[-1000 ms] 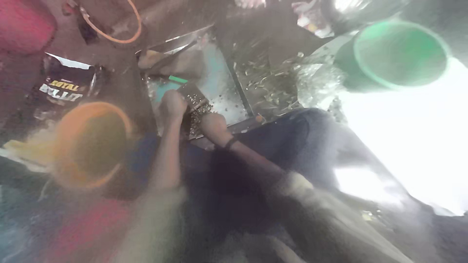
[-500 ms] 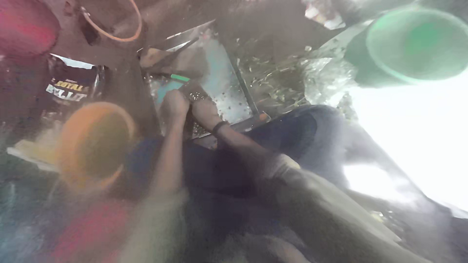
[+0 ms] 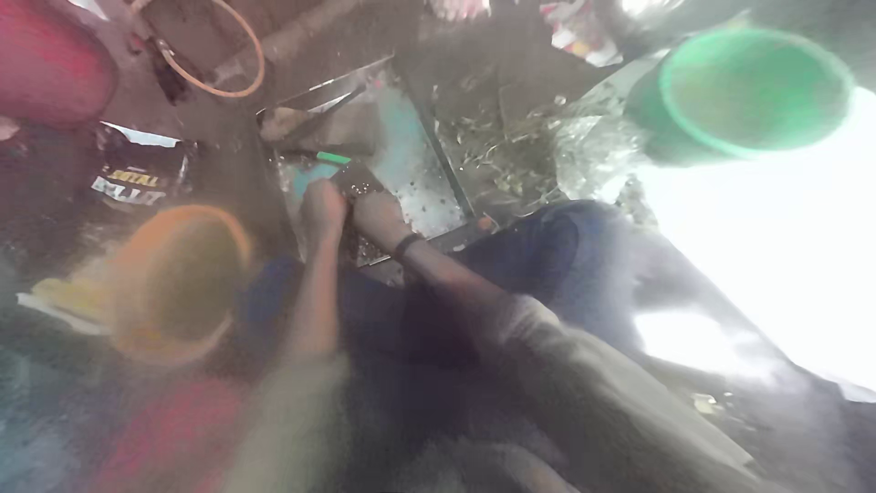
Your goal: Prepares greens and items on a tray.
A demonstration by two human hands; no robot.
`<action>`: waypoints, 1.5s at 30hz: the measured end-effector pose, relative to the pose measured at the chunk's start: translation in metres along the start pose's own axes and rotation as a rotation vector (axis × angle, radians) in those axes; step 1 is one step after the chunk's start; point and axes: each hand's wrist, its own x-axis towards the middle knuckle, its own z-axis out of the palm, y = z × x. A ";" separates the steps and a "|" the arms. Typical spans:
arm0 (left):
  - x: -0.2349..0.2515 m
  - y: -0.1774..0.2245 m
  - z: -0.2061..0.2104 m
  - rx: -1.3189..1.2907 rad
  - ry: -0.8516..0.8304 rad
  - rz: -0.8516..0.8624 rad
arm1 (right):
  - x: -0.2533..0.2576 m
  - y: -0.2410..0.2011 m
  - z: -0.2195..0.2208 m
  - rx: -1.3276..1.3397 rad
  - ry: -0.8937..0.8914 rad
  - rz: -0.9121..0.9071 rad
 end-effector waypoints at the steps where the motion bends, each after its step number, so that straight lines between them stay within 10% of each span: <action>1: -0.002 0.002 -0.001 0.001 0.001 -0.009 | 0.006 -0.003 -0.001 0.011 -0.026 -0.014; 9: -0.001 0.003 -0.002 0.032 -0.028 -0.040 | -0.018 0.021 0.053 0.099 0.050 0.055; 45: 0.001 0.000 0.004 0.055 -0.022 0.004 | 0.006 -0.006 0.011 0.062 -0.056 0.049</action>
